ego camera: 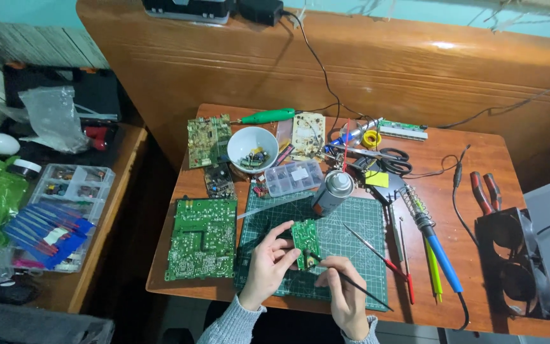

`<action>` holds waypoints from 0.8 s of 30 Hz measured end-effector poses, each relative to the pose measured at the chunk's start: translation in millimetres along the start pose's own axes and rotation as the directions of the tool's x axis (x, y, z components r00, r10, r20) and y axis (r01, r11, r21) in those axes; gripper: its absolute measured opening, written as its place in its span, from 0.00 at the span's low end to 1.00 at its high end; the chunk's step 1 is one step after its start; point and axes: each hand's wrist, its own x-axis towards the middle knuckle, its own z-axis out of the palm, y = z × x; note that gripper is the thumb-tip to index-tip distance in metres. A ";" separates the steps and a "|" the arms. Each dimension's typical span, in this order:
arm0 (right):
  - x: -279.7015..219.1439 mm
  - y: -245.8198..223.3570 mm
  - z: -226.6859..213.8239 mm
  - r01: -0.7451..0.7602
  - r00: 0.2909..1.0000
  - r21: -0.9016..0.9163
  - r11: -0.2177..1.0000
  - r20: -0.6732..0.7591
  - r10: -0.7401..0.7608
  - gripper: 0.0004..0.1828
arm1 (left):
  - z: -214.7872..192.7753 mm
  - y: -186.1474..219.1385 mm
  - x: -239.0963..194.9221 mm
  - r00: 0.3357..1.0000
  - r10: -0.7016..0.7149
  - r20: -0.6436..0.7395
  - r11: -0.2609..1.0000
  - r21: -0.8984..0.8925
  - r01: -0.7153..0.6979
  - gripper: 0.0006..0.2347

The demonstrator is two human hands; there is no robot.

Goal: The person is cleaning and inspecting a small circuit board using a spray cleaner and a small tool on a cluttered workbench.

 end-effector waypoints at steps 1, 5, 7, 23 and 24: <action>-0.3 -0.7 0.4 0.005 1.000 0.000 1.000 -0.002 -0.005 0.15 | -0.1 -0.5 0.2 1.000 0.005 0.001 1.000 0.001 -0.005 0.24; -2.6 8.4 -0.9 0.000 1.000 0.050 0.999 -0.026 0.001 0.15 | -0.6 -3.4 1.4 1.000 0.017 -0.010 1.000 0.011 -0.017 0.23; -2.8 11.1 -1.3 0.008 0.998 0.048 0.999 -0.058 -0.005 0.15 | -1.0 -1.6 1.4 1.000 0.021 -0.010 0.999 0.030 -0.021 0.23; -1.7 4.1 -2.0 -0.061 0.996 -0.056 0.997 -0.070 0.057 0.14 | -1.7 -2.8 1.3 1.000 -0.005 0.022 1.000 -0.002 0.005 0.23; -3.6 10.0 -3.2 -0.082 0.995 -0.038 0.996 -0.059 0.080 0.15 | -1.9 -4.4 1.8 1.000 -0.010 0.023 1.000 -0.010 0.010 0.22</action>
